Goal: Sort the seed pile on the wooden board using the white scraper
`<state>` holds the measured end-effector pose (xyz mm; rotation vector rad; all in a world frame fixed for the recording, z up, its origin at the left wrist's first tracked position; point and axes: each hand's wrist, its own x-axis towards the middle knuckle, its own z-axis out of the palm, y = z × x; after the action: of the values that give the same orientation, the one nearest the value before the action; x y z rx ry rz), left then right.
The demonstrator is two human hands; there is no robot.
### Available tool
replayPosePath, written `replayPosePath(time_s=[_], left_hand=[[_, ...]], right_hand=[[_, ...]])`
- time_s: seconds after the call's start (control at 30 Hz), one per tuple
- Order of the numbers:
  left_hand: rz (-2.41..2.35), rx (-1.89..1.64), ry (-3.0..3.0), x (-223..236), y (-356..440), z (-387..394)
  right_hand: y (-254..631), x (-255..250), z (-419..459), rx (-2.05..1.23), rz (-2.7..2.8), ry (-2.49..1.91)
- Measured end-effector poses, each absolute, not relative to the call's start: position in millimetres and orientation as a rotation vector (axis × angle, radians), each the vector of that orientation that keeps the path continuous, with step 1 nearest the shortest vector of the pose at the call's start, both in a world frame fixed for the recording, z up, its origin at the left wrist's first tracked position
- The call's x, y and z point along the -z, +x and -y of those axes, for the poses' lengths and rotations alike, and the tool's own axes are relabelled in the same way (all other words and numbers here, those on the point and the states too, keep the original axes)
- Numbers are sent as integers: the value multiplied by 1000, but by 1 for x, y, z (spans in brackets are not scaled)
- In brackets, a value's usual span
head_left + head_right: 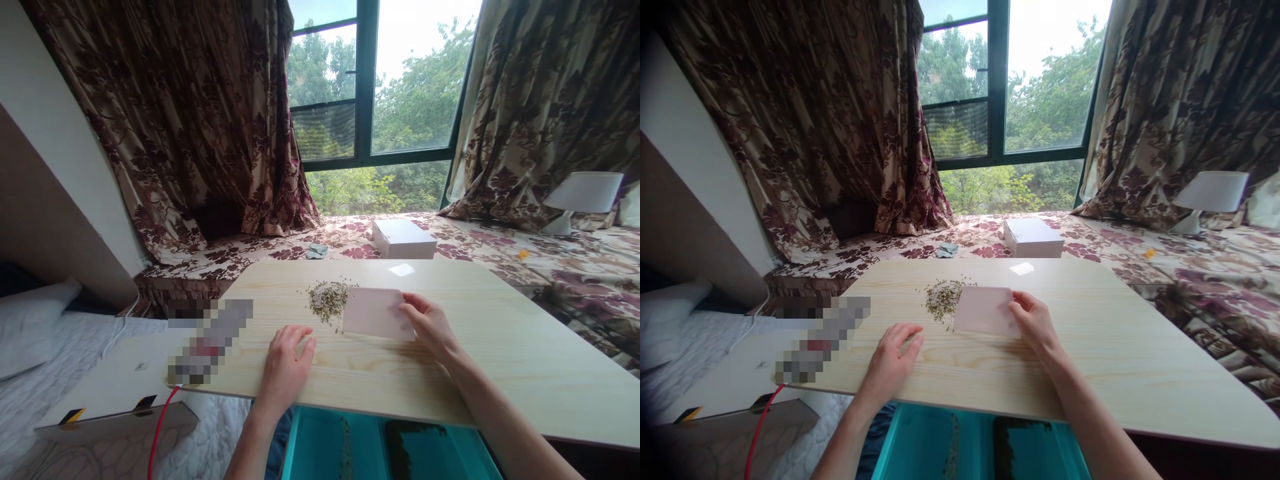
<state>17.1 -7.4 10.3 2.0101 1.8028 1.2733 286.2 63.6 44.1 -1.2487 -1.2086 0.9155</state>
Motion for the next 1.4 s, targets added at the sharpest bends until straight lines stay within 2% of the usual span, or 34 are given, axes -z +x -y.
replayPosePath(time_s=[0.83,1.4], left_hand=[[-1806,-1291,2021,-10,17,7],[-1787,-1284,2001,-10,17,7]], right_hand=[[282,-40,-68,-867,1222,-1216],[277,-40,-67,-956,1282,-1166]])
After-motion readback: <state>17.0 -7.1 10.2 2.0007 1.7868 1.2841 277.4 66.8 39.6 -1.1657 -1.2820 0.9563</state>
